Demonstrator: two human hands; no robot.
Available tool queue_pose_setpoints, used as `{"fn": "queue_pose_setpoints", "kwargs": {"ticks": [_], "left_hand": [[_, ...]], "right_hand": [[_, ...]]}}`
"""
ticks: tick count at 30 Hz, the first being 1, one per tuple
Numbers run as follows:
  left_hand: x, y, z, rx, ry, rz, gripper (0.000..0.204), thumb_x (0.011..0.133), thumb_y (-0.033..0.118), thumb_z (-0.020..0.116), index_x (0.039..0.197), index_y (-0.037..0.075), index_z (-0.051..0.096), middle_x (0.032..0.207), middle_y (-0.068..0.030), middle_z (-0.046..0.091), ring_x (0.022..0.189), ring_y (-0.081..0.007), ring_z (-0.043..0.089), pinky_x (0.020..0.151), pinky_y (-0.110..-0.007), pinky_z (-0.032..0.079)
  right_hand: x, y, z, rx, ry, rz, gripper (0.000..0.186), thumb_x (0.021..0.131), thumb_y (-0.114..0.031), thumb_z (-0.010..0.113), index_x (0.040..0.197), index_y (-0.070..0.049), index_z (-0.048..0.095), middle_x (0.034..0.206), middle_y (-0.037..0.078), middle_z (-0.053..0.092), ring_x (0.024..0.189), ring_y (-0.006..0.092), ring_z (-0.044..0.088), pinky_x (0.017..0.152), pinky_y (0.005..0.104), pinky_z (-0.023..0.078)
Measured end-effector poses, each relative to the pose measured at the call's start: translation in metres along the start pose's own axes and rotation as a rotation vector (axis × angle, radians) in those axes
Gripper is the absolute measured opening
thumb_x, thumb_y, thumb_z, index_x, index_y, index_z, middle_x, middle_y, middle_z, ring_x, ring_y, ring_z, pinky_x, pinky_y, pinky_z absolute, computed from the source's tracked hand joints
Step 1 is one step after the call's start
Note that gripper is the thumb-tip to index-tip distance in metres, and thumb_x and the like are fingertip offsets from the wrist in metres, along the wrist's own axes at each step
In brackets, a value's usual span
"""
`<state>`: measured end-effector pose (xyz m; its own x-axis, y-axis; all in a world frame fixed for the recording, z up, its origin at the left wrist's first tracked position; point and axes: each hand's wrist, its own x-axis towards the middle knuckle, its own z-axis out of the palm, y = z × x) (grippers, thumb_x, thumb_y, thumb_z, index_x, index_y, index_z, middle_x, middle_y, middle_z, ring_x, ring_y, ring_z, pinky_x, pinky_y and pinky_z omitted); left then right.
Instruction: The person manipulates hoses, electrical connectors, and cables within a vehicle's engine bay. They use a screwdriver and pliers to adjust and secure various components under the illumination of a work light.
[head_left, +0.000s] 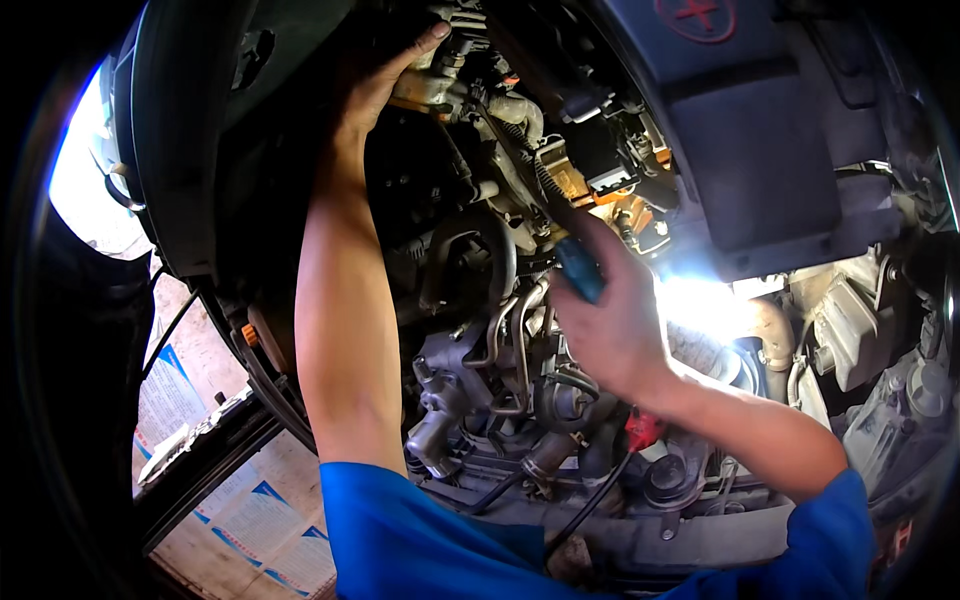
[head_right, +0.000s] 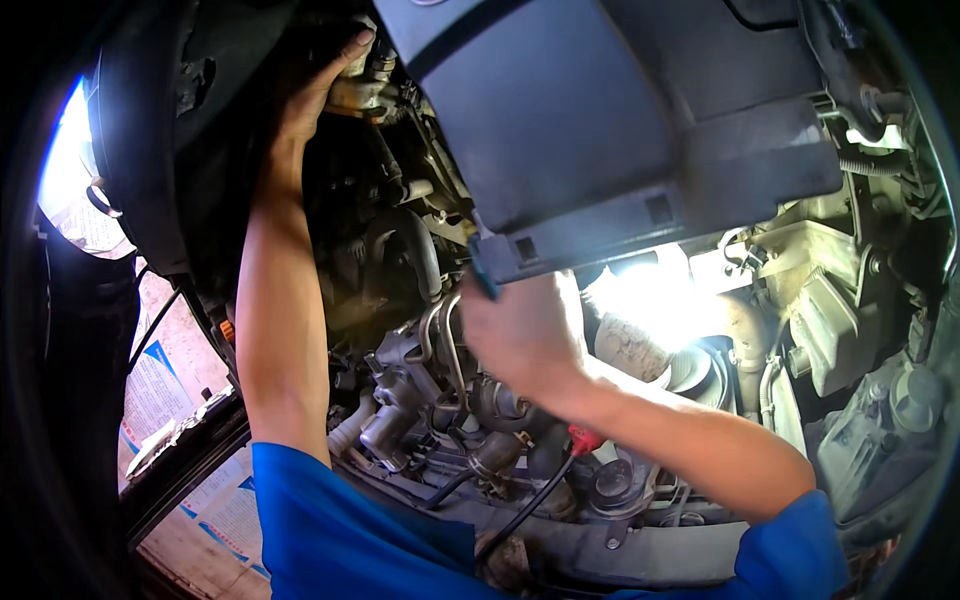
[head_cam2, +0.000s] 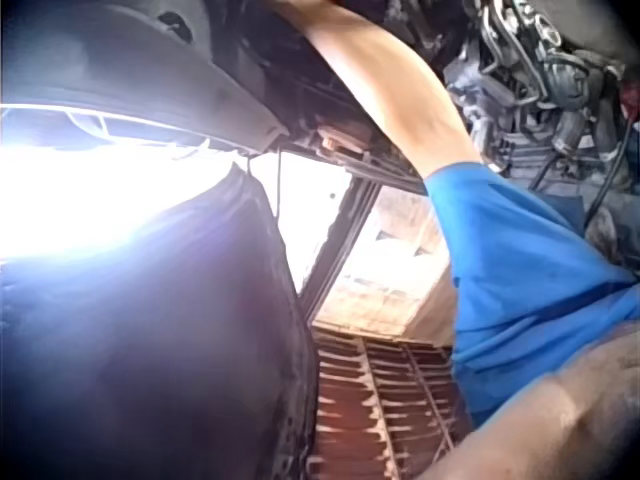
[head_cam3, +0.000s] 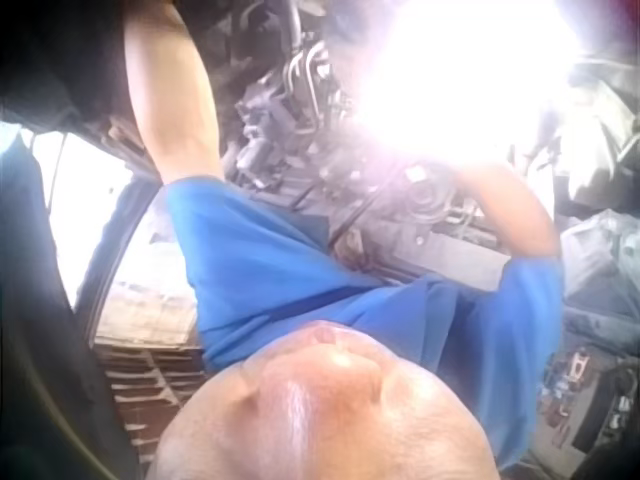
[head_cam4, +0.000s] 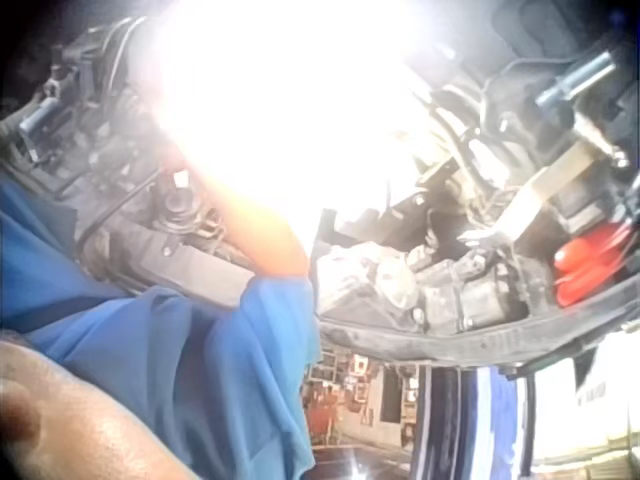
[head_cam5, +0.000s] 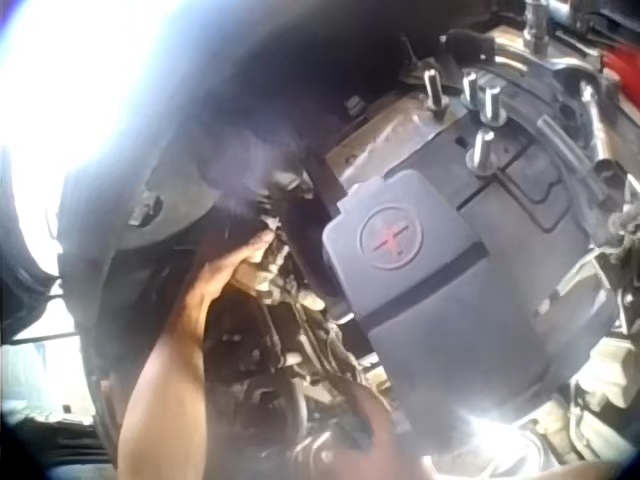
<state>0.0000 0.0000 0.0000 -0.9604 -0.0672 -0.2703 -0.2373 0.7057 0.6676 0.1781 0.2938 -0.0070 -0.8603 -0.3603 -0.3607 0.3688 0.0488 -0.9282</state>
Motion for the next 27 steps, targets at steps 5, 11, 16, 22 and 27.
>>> {"fn": "queue_pose_setpoints", "kwargs": {"ticks": [5, 11, 16, 22, 27], "left_hand": [[0.012, -0.021, 0.006, -0.306, -0.028, 0.098, 0.05, 0.078, 0.037, 0.077, 0.113, 0.003, 0.065, 0.109, -0.0067, 0.068, 0.105, -0.0171, 0.062, 0.098, -0.031, 0.045], [0.004, 0.009, 0.001, -0.242, -0.006, 0.049, 0.045, 0.082, 0.029, 0.074, 0.116, 0.001, 0.064, 0.111, -0.0083, 0.067, 0.107, -0.016, 0.062, 0.096, -0.028, 0.046], [-0.003, 0.025, 0.013, -0.211, -0.002, -0.003, 0.041, 0.085, 0.021, 0.071, 0.119, 0.0, 0.063, 0.113, -0.0098, 0.067, 0.108, -0.0148, 0.061, 0.095, -0.025, 0.047], [-0.007, 0.009, 0.02, -0.276, 0.097, 0.004, 0.024, 0.085, 0.018, 0.072, 0.1, 0.0, 0.071, 0.09, -0.003, 0.07, 0.074, -0.009, 0.063, 0.067, -0.023, 0.051], [-0.005, 0.018, 0.017, -0.226, 0.052, -0.118, 0.024, 0.085, 0.022, 0.073, 0.097, 0.002, 0.072, 0.089, -0.0029, 0.069, 0.071, -0.0098, 0.062, 0.066, -0.024, 0.051]], "right_hand": [[0.025, 0.048, -0.035, -0.312, -0.034, -0.391, 0.053, 0.078, 0.003, 0.059, 0.131, -0.006, 0.053, 0.107, 0.019, 0.06, 0.094, 0.0333, 0.06, 0.08, 0.036, 0.049], [0.041, 0.135, -0.028, -0.432, 0.048, -0.769, 0.062, 0.074, 0.007, 0.058, 0.133, -0.013, 0.054, 0.098, 0.018, 0.057, 0.08, 0.0364, 0.058, 0.068, 0.043, 0.049], [0.029, 0.155, -0.023, -0.402, 0.044, -0.588, 0.058, 0.076, 0.005, 0.059, 0.132, -0.012, 0.054, 0.095, 0.018, 0.056, 0.075, 0.0347, 0.057, 0.065, 0.0413, 0.048], [0.02, 0.039, -0.019, -0.152, -0.091, -0.048, 0.052, 0.081, -0.002, 0.059, 0.132, -0.006, 0.052, 0.099, 0.015, 0.059, 0.089, 0.0275, 0.058, 0.077, 0.0363, 0.046], [0.013, 0.015, 0.001, 0.083, 0.003, -0.031, 0.051, 0.085, -0.006, 0.056, 0.136, 0.0, 0.047, 0.123, 0.018, 0.059, 0.11, 0.0226, 0.058, 0.096, 0.0332, 0.043]]}}
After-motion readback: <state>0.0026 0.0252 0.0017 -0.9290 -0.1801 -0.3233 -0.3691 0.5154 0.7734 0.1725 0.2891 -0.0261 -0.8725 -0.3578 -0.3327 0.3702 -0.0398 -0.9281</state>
